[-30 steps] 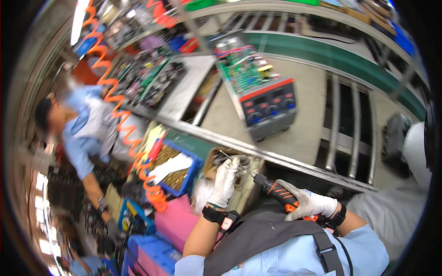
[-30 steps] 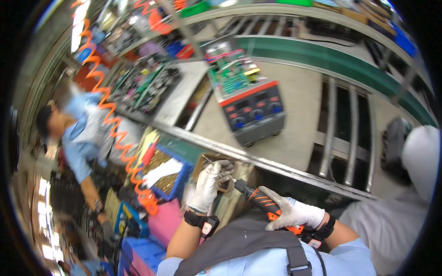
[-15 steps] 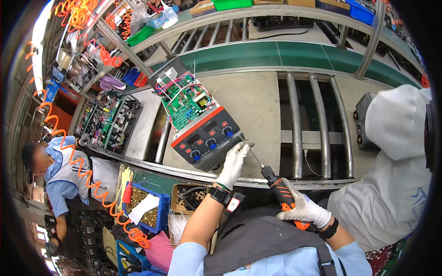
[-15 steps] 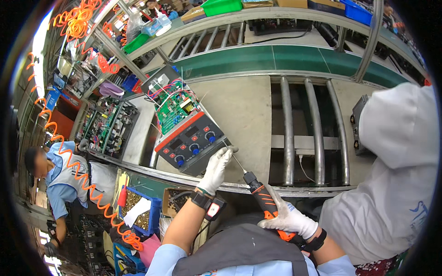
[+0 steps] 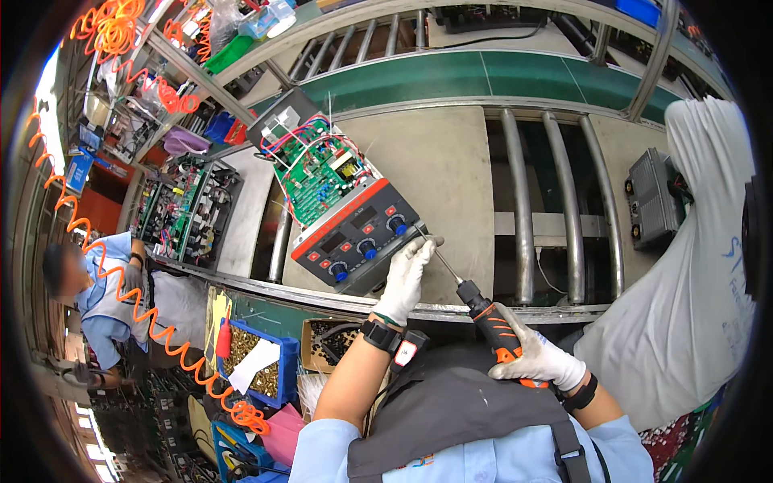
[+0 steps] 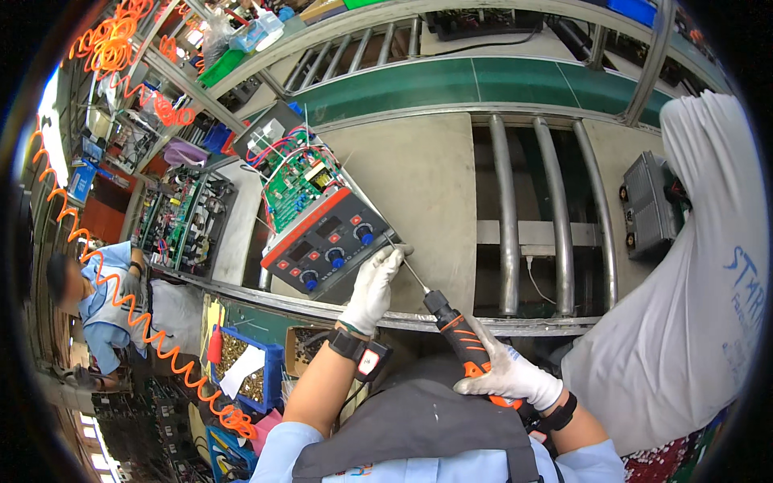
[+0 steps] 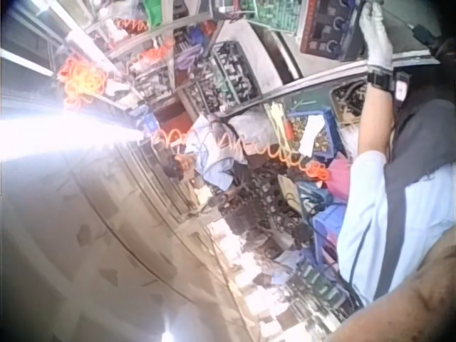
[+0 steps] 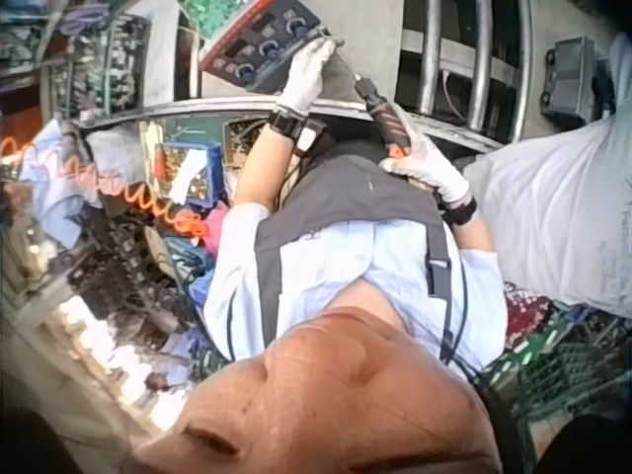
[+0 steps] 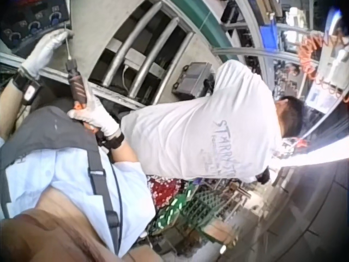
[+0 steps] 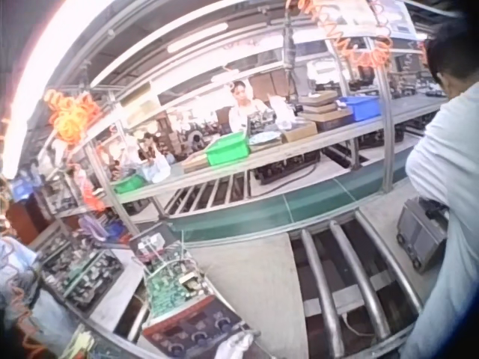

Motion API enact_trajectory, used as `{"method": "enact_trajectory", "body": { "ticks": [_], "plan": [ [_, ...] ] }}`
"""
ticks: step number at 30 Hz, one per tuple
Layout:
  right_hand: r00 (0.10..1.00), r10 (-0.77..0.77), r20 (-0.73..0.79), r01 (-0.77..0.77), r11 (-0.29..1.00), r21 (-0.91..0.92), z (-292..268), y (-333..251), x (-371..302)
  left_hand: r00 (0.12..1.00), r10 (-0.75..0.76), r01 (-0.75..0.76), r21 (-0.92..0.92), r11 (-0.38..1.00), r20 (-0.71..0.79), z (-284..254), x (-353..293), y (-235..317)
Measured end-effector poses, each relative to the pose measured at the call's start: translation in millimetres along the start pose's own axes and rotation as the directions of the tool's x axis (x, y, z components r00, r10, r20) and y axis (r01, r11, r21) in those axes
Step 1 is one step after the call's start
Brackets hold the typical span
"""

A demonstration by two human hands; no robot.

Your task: The recorder connects wires and components inside a power inverter casing on an assembly line.

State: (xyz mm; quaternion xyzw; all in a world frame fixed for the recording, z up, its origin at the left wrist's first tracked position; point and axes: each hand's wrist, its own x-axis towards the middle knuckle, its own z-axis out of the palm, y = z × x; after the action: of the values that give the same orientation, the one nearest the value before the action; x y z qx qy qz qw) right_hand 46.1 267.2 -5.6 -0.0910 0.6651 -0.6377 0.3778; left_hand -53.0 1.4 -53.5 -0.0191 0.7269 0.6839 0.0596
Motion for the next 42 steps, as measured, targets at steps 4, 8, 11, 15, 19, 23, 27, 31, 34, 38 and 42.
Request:
{"method": "enact_trajectory", "body": {
  "ticks": [4, 8, 11, 15, 19, 23, 27, 31, 34, 38, 42],
  "plan": [
    [0.989, 0.129, 0.075, -0.144, 0.955, 0.26, 1, -14, -4, 0.998, -0.056, 0.052, -0.159, 0.986, -0.018, -2, 1, -10],
    [0.989, 0.126, 0.072, -0.144, 0.926, 0.349, 4, -16, -5, 0.995, -0.096, 0.093, -0.204, 0.975, -0.005, -2, 2, -9],
    [0.984, 0.147, 0.098, -0.174, 0.905, 0.389, 2, -12, -4, 0.998, -0.068, 0.065, -0.213, 0.975, -0.005, -1, 0, -1],
    [0.983, 0.149, 0.112, -0.182, 0.897, 0.403, 3, -5, -1, 0.997, -0.081, 0.083, -0.234, 0.969, 0.018, -3, 1, -1],
    [0.986, 0.166, 0.012, -0.162, 0.947, 0.277, 10, -11, -1, 0.992, -0.118, 0.124, -0.339, 0.933, 0.037, -8, 5, -11],
    [0.975, 0.091, 0.202, -0.182, 0.85, 0.495, 1, 5, 5, 0.96, -0.281, 0.253, -0.457, 0.853, 0.007, -3, 5, -5],
    [0.981, 0.051, 0.187, -0.153, 0.795, 0.587, 7, 8, 3, 0.961, -0.274, 0.255, -0.495, 0.831, 0.035, 0, 4, -3],
    [0.988, 0.097, 0.122, -0.143, 0.876, 0.46, 8, 1, 3, 0.962, -0.26, 0.269, -0.495, 0.826, 0.088, 1, -1, -5],
    [0.989, 0.043, 0.14, -0.098, 0.904, 0.416, 5, 8, 5, 0.969, -0.231, 0.245, -0.453, 0.857, 0.087, -4, -6, -8],
    [0.986, 0.026, 0.162, -0.075, 0.95, 0.304, -2, 3, -9, 0.983, -0.122, 0.142, -0.144, 0.979, 0.137, -6, -30, 3],
    [0.989, 0.069, 0.133, -0.098, 0.969, 0.225, 6, 14, -37, 0.941, -0.088, 0.154, -0.184, 0.971, 0.326, 4, -66, 4]
  ]
}}
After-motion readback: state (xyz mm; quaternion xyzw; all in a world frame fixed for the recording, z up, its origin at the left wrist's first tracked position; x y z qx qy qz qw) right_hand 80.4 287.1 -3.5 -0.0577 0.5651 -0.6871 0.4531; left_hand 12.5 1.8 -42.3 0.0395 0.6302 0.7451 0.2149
